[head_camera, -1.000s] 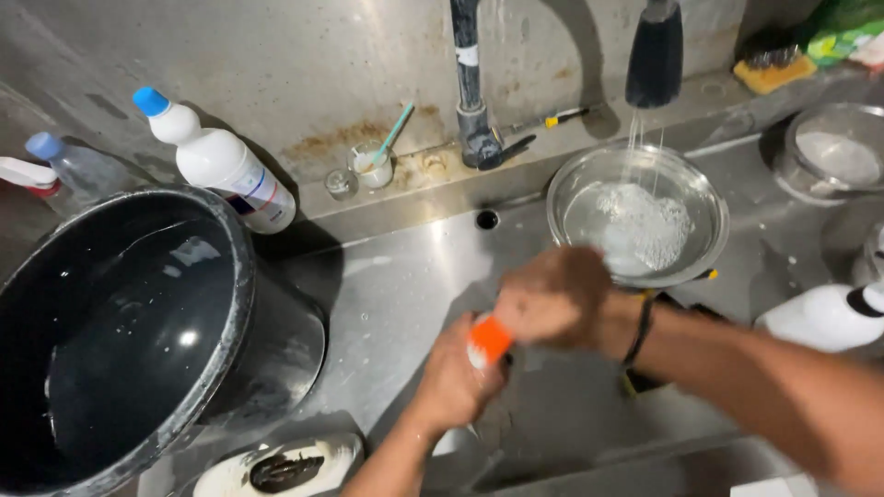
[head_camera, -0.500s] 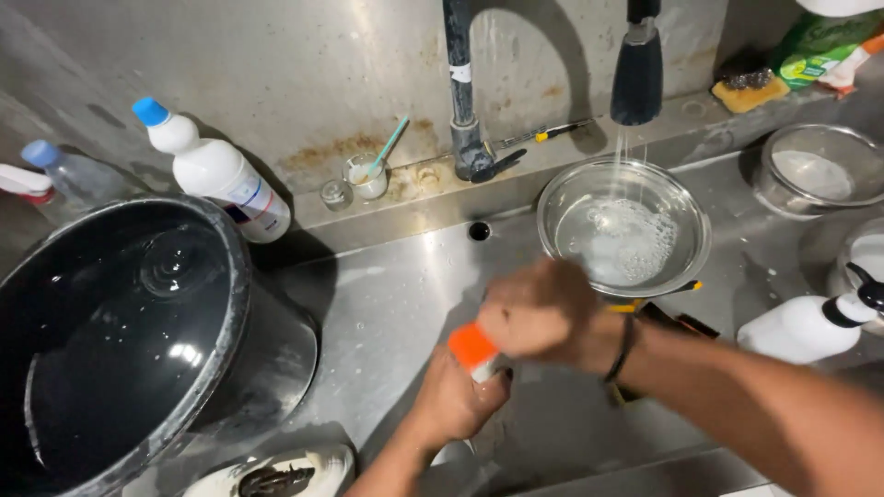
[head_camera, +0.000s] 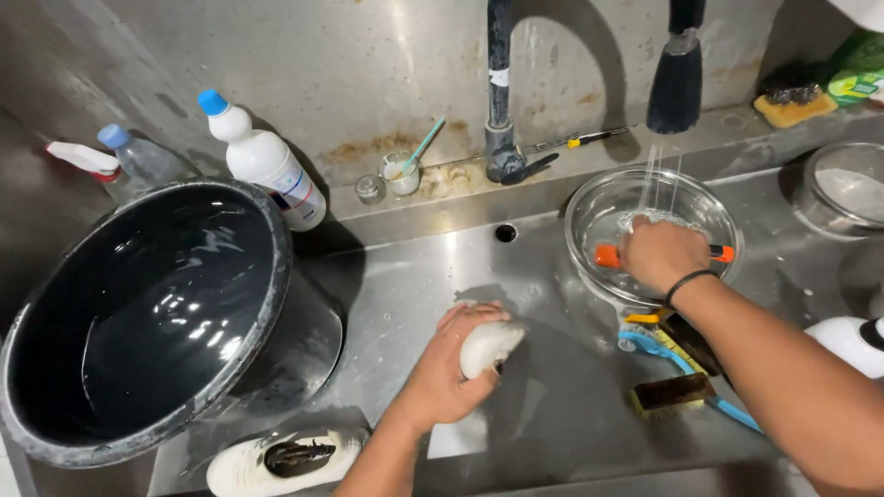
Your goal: Scrubbing the soles of white sneakers with a brush and cleaning solution in a metal sink.
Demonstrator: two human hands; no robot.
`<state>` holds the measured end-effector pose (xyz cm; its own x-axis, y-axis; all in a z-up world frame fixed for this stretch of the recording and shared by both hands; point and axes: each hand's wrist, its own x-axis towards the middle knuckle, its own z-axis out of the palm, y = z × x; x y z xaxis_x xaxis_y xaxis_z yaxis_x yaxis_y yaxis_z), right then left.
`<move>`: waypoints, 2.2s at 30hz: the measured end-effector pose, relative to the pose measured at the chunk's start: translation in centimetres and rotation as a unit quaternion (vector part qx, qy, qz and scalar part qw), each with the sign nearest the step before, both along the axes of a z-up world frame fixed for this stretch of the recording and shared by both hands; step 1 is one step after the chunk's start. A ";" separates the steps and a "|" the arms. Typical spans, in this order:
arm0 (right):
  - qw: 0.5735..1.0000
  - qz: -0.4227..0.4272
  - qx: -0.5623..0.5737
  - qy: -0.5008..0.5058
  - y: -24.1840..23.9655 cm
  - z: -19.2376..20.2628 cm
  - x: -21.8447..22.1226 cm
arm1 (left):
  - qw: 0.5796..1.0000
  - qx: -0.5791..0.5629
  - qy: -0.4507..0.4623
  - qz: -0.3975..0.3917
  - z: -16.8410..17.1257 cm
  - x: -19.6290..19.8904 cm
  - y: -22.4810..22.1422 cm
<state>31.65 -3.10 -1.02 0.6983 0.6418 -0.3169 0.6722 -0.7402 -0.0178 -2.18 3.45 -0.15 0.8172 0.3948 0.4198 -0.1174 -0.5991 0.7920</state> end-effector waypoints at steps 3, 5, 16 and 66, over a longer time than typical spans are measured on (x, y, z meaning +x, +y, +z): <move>0.981 0.039 0.187 0.032 -0.5 2.0 -3.9 | 0.991 -0.066 0.107 0.043 2.1 -0.7 -0.2; 0.947 0.071 0.308 0.059 -0.7 4.2 -7.6 | 0.976 -0.097 0.183 0.070 2.7 -0.7 -0.4; 0.769 0.260 0.528 -0.248 -2.2 -3.2 -12.8 | 0.955 -0.093 0.275 0.067 3.7 -2.7 -1.2; 0.710 0.371 0.532 -0.276 1.3 -2.2 -13.7 | 0.958 -0.092 0.157 0.222 -6.1 -0.2 -0.8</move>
<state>17.94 -1.80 -3.22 -0.1263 0.5690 0.8126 0.9918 0.0554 0.1154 -2.38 2.68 -6.22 0.6268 0.7761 0.0695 0.3782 -0.3810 0.8437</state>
